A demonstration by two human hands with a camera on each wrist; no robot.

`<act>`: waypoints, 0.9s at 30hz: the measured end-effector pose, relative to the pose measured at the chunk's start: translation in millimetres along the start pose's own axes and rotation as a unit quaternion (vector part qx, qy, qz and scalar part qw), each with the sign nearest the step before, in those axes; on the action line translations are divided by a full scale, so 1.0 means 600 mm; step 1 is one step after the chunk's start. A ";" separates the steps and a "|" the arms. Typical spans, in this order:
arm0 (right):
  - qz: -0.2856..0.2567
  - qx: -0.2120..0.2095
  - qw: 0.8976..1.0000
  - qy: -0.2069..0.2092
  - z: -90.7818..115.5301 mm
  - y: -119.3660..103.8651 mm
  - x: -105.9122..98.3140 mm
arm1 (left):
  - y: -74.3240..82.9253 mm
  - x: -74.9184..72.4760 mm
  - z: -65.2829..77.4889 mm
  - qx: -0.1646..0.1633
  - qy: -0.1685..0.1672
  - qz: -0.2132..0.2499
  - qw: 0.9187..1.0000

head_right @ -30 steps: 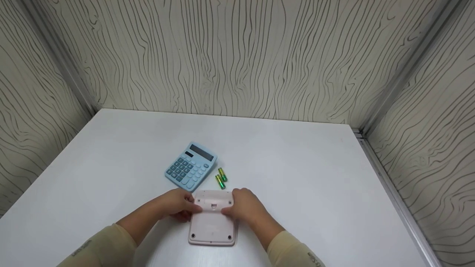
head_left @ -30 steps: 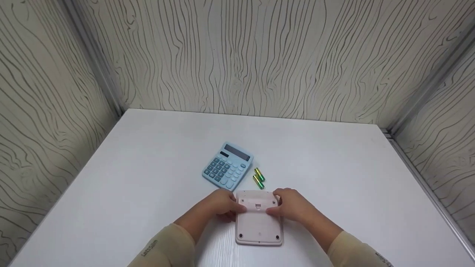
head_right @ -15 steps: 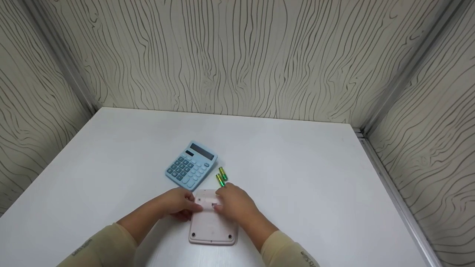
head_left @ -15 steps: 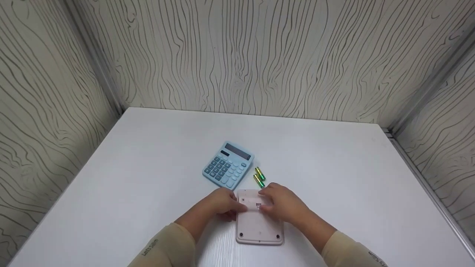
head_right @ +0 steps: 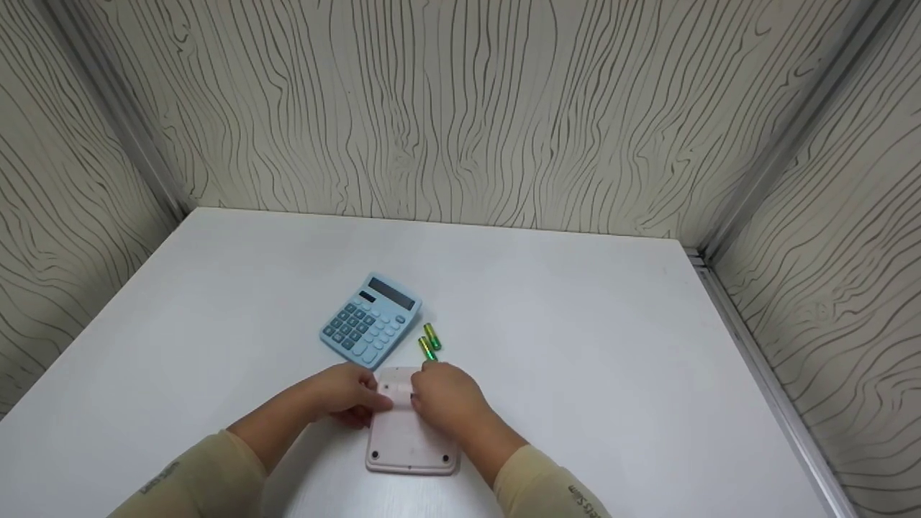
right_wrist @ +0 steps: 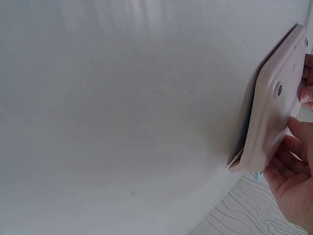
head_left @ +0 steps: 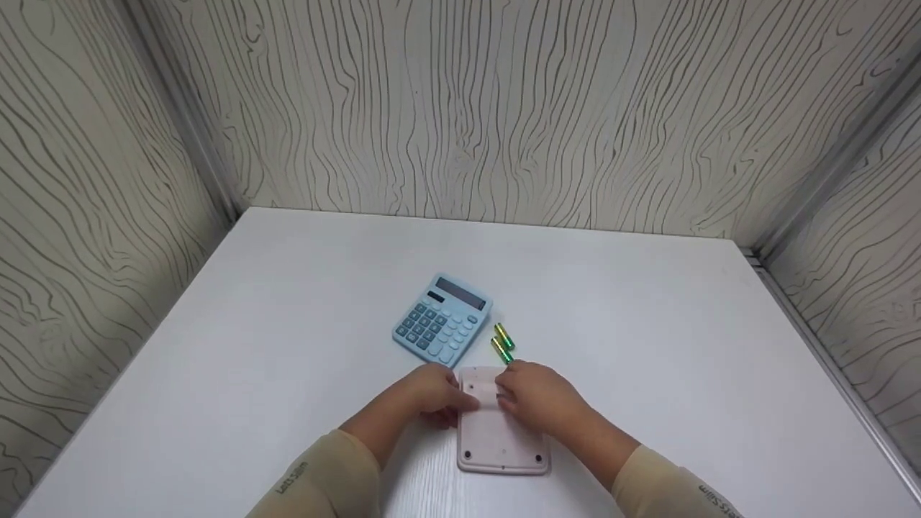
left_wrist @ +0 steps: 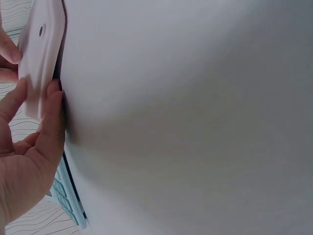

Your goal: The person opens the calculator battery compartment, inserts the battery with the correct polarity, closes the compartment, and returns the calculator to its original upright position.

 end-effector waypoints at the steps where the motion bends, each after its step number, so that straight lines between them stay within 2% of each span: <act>1: 0.015 -0.007 1.000 -0.003 -0.001 -0.004 0.000 | 0.000 0.000 0.000 0.001 0.000 0.000 1.000; 5: 0.058 -0.035 0.998 -0.009 -0.002 -0.016 0.000 | 0.001 -0.001 0.002 0.003 0.000 -0.006 1.000; 9: 0.073 -0.049 0.996 -0.005 -0.001 -0.020 -0.001 | 0.002 -0.001 0.003 0.001 0.002 -0.011 1.000; 14: 0.080 -0.075 0.994 0.021 0.001 -0.025 -0.004 | 0.003 -0.002 0.005 -0.002 0.005 -0.014 1.000; 27: 0.067 -0.062 0.996 0.024 -0.003 -0.015 -0.006 | 0.003 -0.001 0.002 -0.011 0.006 -0.019 1.000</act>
Point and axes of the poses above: each hand's wrist, its own z-axis away from the middle knuckle, its own x-axis out of the palm, y = z × x, the point moved 8 cm from there along -z, towards the middle knuckle, and after that the axes turned 2 degrees about -z, right-handed, at the moved point
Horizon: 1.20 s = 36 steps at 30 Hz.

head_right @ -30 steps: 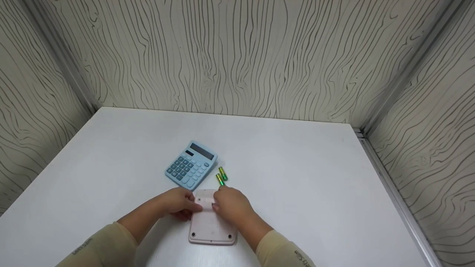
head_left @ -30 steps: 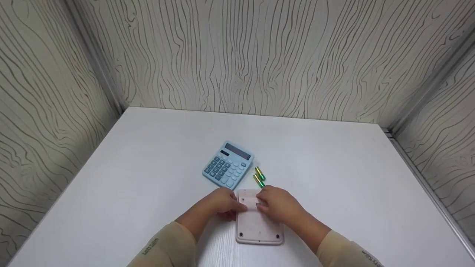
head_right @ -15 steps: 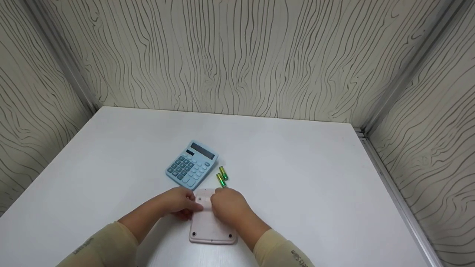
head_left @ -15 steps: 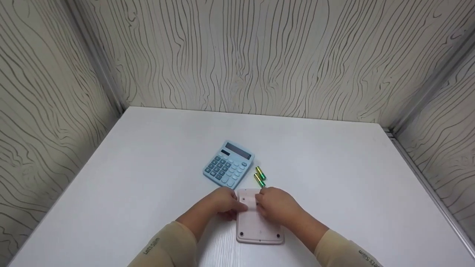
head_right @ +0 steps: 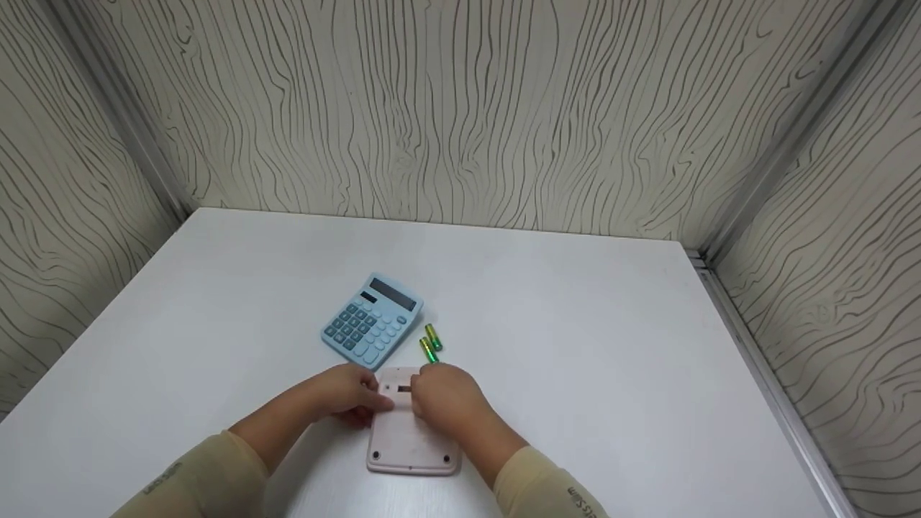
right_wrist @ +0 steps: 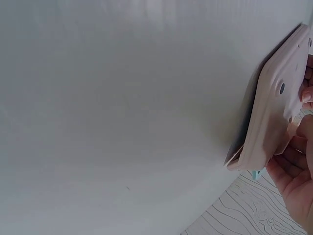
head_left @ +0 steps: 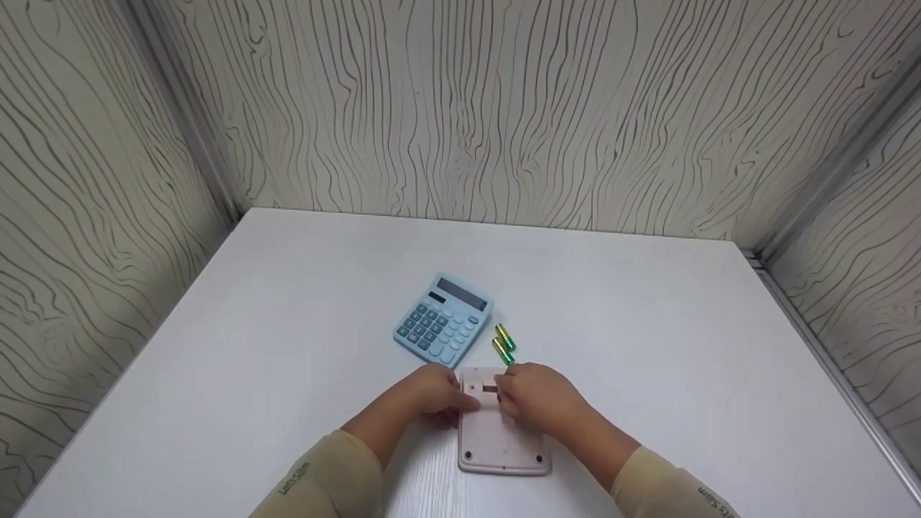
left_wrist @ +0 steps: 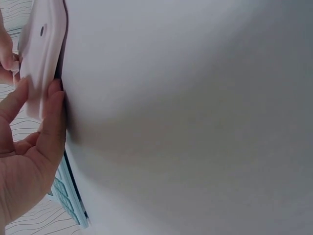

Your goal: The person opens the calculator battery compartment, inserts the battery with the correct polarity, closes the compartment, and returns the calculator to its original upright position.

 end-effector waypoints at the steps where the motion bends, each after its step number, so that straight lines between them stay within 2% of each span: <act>1: -0.007 0.003 1.000 0.001 0.001 0.002 -0.001 | 0.000 0.000 -0.001 0.000 0.000 0.000 1.000; 10: -0.061 0.053 0.996 0.025 0.001 0.012 -0.016 | -0.002 0.002 -0.004 0.004 -0.003 0.005 1.000; 22: -0.049 0.038 0.994 0.085 0.005 0.019 -0.039 | -0.004 0.002 -0.002 -0.011 0.000 0.010 1.000; 29: -0.058 0.091 0.991 0.074 0.008 0.052 -0.044 | -0.003 0.003 0.000 -0.011 -0.003 0.017 1.000; 36: -0.050 0.118 0.989 0.078 0.011 0.093 -0.038 | -0.003 0.003 0.002 -0.008 -0.001 0.016 1.000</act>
Point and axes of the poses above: each hand's wrist, its own z-axis away from the middle knuckle, its own x-axis out of the palm, y = z × x, the point moved 8 cm from there along -z, towards the middle knuckle, and after that the axes turned 2 degrees about -z, right-handed, at the moved point
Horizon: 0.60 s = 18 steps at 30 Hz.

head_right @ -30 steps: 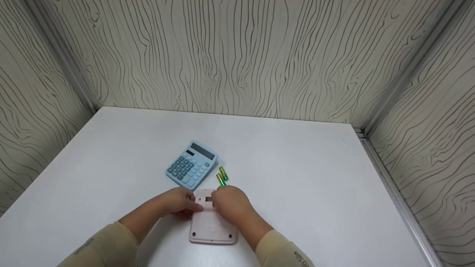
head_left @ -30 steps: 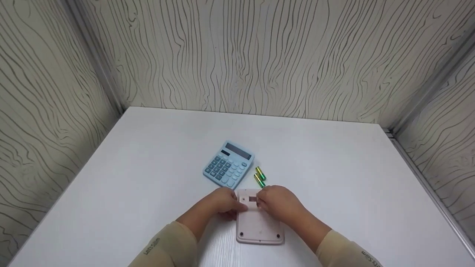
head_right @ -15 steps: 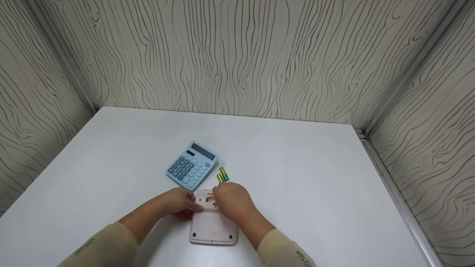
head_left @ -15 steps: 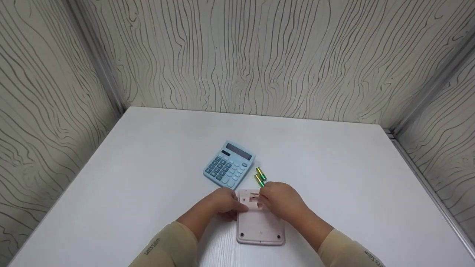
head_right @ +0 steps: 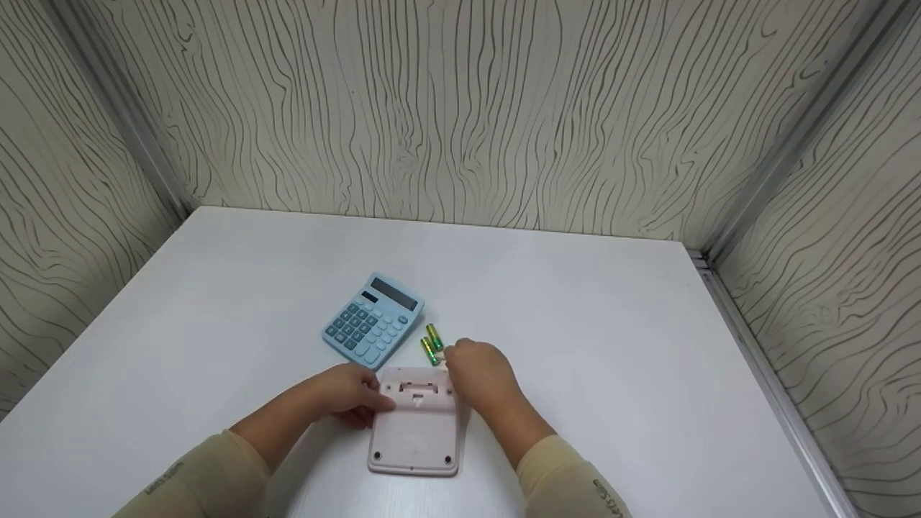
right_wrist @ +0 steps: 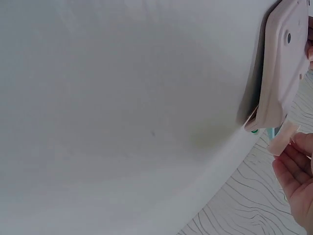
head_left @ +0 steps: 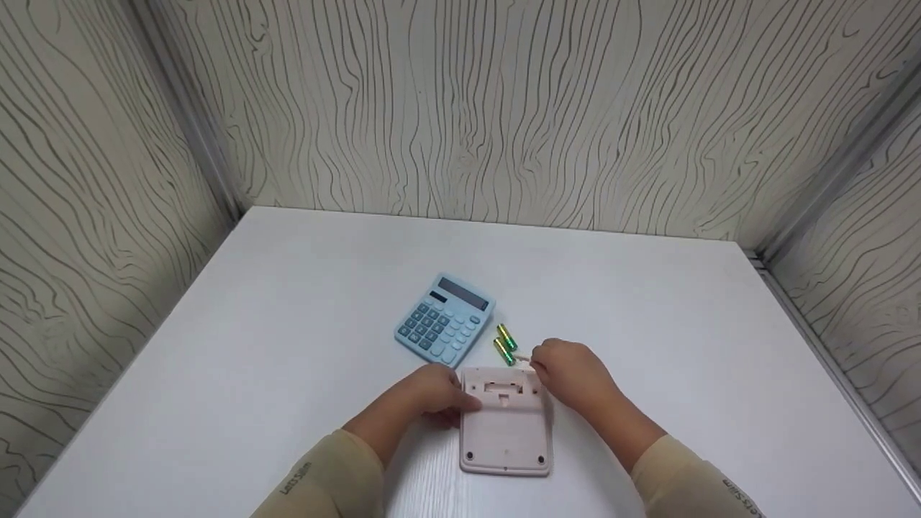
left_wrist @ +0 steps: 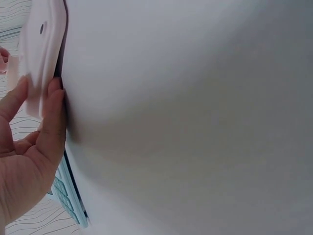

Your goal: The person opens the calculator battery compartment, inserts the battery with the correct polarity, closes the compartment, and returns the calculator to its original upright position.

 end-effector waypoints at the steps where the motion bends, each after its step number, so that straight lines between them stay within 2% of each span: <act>1: 0.003 0.004 1.000 0.001 -0.001 0.007 0.002 | 0.000 0.000 0.000 0.000 0.000 0.000 1.000; 7: 0.023 0.016 1.000 -0.002 -0.004 0.040 0.018 | 0.001 0.001 -0.002 0.004 0.000 -0.001 1.000; 13: 0.042 0.024 0.999 -0.016 -0.003 0.058 0.038 | 0.001 0.001 -0.003 0.020 -0.003 -0.007 1.000; 18: 0.039 0.030 0.999 -0.019 -0.002 0.065 0.043 | 0.000 0.001 -0.003 0.017 -0.004 -0.005 1.000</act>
Point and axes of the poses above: each hand's wrist, its own z-axis away from the middle knuckle, its own x-axis out of the palm, y = z × x, the point moved 8 cm from there along -z, towards the middle knuckle, and after that the axes turned 2 degrees about -z, right-handed, at the moved point
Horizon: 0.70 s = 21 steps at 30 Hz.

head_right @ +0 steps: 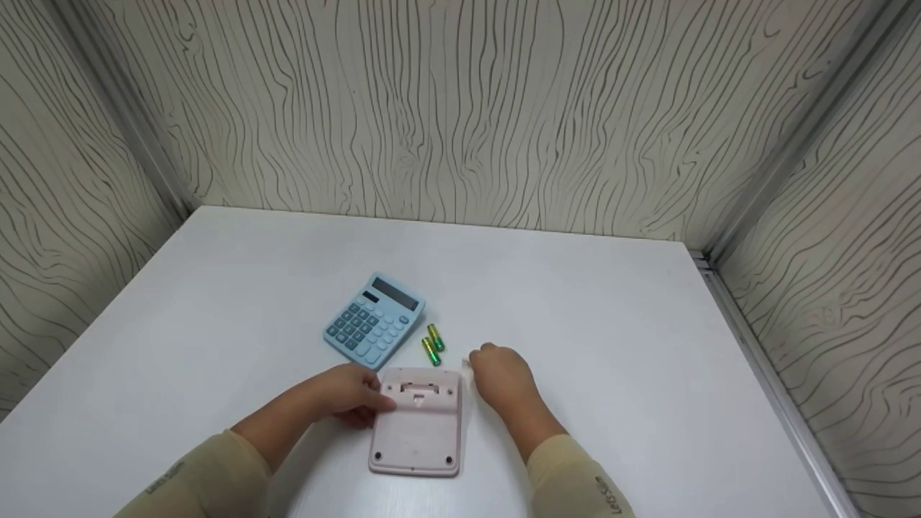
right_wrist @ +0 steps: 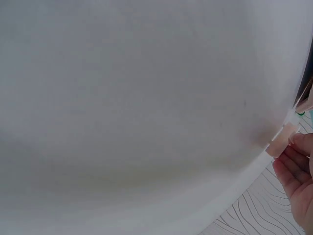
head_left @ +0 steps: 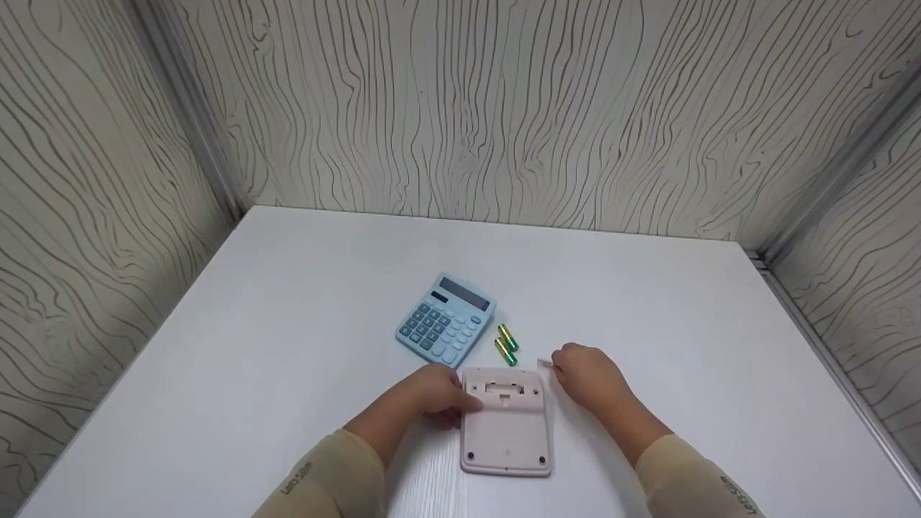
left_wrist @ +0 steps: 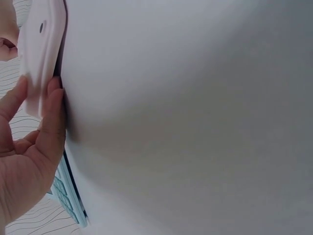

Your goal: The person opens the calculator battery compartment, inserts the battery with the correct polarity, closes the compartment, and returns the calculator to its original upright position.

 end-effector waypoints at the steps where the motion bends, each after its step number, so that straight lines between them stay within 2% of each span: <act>1: 0.000 0.000 1.000 0.001 0.000 0.000 0.000 | -0.001 0.000 0.000 -0.002 0.000 0.001 1.000; 6: -0.004 0.000 1.000 -0.002 -0.001 0.001 0.002 | -0.002 0.000 -0.002 -0.011 0.000 0.004 1.000; 15: -0.010 -0.008 1.000 -0.023 -0.004 0.000 0.017 | -0.002 -0.001 0.000 -0.007 0.004 0.003 1.000; 21: 0.004 -0.019 1.000 -0.018 -0.002 -0.002 0.020 | -0.001 -0.002 -0.003 -0.003 0.002 -0.002 1.000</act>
Point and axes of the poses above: each hand's wrist, its own z-axis away from the middle knuckle, its own x-axis out of the palm, y = z × x, the point moved 8 cm from there along -z, towards the middle knuckle, and after that the axes turned 2 degrees about -z, right-handed, at the moved point
